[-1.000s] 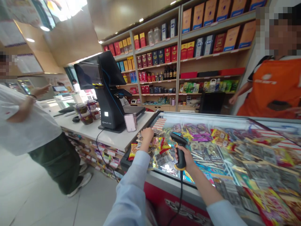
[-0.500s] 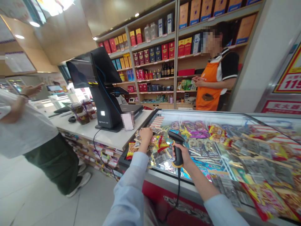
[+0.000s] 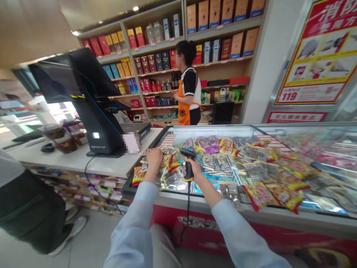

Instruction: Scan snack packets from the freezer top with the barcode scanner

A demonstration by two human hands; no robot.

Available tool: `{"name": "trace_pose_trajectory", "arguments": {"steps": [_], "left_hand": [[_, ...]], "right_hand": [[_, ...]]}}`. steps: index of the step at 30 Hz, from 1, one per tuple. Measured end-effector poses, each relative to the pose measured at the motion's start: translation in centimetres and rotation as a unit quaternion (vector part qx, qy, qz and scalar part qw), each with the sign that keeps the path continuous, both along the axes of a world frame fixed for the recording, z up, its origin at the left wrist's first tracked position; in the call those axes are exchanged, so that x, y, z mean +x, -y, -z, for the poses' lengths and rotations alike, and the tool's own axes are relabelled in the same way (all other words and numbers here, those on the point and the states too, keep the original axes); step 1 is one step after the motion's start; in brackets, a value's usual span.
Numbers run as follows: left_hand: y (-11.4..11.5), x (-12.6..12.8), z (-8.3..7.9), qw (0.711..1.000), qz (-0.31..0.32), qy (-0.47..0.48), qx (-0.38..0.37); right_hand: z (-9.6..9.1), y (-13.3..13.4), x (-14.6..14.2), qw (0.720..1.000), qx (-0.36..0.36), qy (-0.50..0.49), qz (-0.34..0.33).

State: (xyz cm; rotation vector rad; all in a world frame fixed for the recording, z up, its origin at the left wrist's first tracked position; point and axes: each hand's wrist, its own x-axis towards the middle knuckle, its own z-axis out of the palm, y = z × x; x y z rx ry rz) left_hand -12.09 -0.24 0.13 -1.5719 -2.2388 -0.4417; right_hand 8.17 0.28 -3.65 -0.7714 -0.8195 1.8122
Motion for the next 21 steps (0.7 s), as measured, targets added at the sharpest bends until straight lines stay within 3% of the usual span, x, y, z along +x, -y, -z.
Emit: {"name": "trace_pose_trajectory", "arguments": {"steps": [5, 10, 16, 21], "left_hand": [[1.3, 3.2, -0.9, 0.996, 0.028, -0.001, 0.084], [3.5, 8.7, -0.7, 0.984, 0.144, 0.021, 0.105], [4.3, 13.5, 1.9, 0.964, 0.238, 0.091, 0.076], [3.6, 17.5, 3.1, 0.924, 0.343, 0.169, -0.001]], "right_hand": [[-3.0, 1.3, 2.6, 0.999, 0.027, 0.006, 0.019], [-5.5, 3.0, 9.0, 0.994, 0.097, 0.014, 0.048], [-4.9, 4.5, 18.5, 0.98, 0.106, 0.078, 0.15], [-3.4, 5.1, 23.6, 0.974, 0.067, 0.098, 0.192]]}}
